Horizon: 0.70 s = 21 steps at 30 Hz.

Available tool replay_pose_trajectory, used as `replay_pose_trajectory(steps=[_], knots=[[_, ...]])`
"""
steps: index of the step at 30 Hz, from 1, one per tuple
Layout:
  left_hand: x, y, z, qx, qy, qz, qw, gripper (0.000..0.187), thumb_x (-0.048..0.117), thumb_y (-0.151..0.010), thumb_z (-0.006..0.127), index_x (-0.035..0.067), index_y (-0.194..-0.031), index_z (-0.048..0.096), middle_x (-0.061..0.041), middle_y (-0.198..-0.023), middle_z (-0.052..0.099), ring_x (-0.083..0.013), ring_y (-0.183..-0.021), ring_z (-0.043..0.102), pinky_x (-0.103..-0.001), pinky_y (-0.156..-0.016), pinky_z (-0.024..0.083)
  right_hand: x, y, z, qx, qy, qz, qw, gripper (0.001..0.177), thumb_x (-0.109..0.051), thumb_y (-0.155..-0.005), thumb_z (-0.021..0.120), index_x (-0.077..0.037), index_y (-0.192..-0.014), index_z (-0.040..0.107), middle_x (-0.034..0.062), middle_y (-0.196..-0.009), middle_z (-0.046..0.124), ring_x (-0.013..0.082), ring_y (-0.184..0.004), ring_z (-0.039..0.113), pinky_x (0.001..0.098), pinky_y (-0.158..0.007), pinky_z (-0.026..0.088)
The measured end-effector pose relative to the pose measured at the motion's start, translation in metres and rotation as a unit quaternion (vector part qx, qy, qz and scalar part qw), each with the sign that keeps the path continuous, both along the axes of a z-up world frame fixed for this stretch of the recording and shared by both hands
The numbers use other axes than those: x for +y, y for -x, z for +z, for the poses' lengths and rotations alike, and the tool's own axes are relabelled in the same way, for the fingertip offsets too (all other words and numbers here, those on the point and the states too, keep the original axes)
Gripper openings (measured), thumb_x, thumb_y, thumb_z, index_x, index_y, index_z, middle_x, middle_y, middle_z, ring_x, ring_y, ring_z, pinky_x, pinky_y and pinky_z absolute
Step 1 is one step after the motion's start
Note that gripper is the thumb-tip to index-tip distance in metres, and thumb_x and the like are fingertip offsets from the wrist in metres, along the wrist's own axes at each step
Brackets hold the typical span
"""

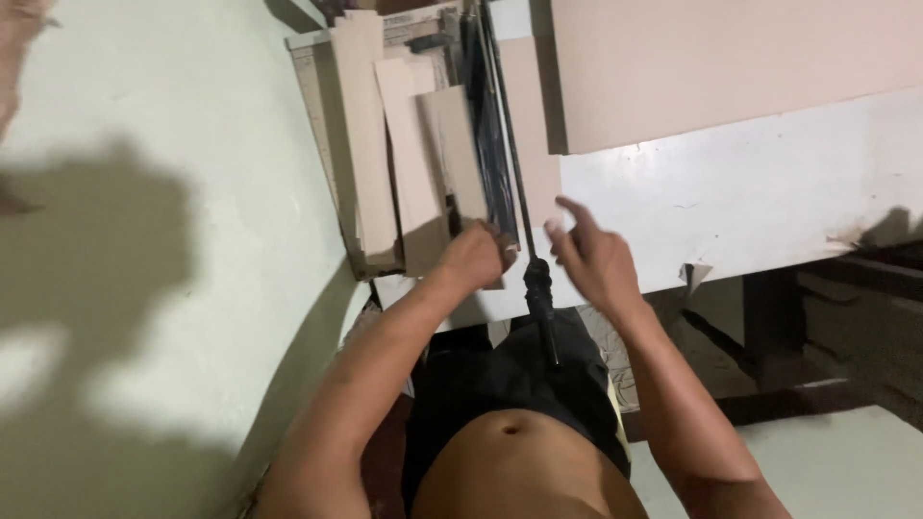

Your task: The person uses a manual paper cutter to trim a large sheet of cardboard into smaller rectangular pieces. They repeatedly align the sheet against the cutter's guide, lower the blade to slice, and stack the cut pieces on the left side of the machine.

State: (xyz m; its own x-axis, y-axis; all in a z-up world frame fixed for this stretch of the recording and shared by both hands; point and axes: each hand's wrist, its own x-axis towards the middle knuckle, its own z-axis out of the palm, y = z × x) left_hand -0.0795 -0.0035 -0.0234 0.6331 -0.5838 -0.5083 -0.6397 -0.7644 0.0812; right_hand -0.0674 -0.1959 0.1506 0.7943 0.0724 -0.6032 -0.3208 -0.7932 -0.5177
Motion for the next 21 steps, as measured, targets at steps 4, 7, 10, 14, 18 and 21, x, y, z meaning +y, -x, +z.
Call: replay_pose_trajectory(steps=[4,7,10,14,18,21], knots=[[0.043,-0.011,0.004,0.024,-0.025,-0.091,0.995,0.010,0.020,-0.092,0.065,0.022,-0.090,0.075,-0.002,-0.100,0.071,-0.0256,-0.088,0.068,-0.045,-0.079,0.051,-0.008,0.000,-0.079,-0.034,-0.009,-0.083,0.996,0.054,-0.053,-0.111,0.041,-0.014,-0.144,0.057,0.0058,-0.084,0.078,0.0328,-0.088,0.075,0.0492,-0.084,0.054],[0.065,-0.034,0.031,-0.015,-0.063,-0.067,0.996,0.018,0.022,-0.094,0.065,0.020,-0.111,0.071,-0.008,-0.128,0.059,-0.0312,-0.100,0.064,-0.050,-0.085,0.049,-0.025,0.015,-0.165,-0.029,0.056,-0.105,0.993,0.055,-0.049,-0.109,0.047,-0.007,-0.145,0.053,0.0154,-0.107,0.072,0.0403,-0.103,0.071,0.0551,-0.088,0.055],[0.071,-0.037,0.017,-0.142,-0.061,0.011,0.988,0.033,0.034,-0.094,0.070,0.017,-0.122,0.066,-0.016,-0.135,0.052,-0.0364,-0.101,0.064,-0.050,-0.082,0.051,-0.022,0.020,-0.216,-0.017,0.102,-0.120,0.987,0.075,-0.055,-0.101,0.059,0.002,-0.147,0.044,0.0274,-0.126,0.059,0.0482,-0.116,0.064,0.0598,-0.091,0.057],[0.039,-0.053,0.049,-0.209,-0.075,0.177,0.959,0.077,0.055,-0.086,0.077,0.016,-0.147,0.051,-0.022,-0.151,0.044,-0.0460,-0.127,0.056,-0.055,-0.103,0.048,0.003,-0.004,-0.231,0.000,0.192,-0.118,0.974,0.085,-0.053,-0.090,0.078,0.005,-0.140,0.041,0.0234,-0.125,0.044,0.0476,-0.120,0.056,0.0628,-0.085,0.059],[0.031,-0.064,0.030,-0.147,-0.019,0.272,0.951,0.079,0.039,-0.088,0.082,0.010,-0.152,0.045,-0.030,-0.158,0.030,-0.0585,-0.136,0.039,-0.064,-0.111,0.040,-0.002,0.002,-0.324,-0.026,0.294,-0.108,0.949,0.042,-0.029,-0.105,0.058,-0.006,-0.136,0.041,0.0109,-0.119,0.042,0.0351,-0.113,0.053,0.0559,-0.081,0.061],[0.028,-0.066,0.044,-0.089,0.033,0.328,0.940,0.060,0.018,-0.098,0.072,0.007,-0.150,0.045,-0.029,-0.157,0.032,-0.0591,-0.138,0.035,-0.060,-0.110,0.043,0.000,-0.010,-0.309,-0.004,0.291,-0.149,0.945,0.021,-0.025,-0.108,0.048,-0.011,-0.123,0.044,0.0083,-0.114,0.042,0.0338,-0.110,0.050,0.0544,-0.079,0.055]])
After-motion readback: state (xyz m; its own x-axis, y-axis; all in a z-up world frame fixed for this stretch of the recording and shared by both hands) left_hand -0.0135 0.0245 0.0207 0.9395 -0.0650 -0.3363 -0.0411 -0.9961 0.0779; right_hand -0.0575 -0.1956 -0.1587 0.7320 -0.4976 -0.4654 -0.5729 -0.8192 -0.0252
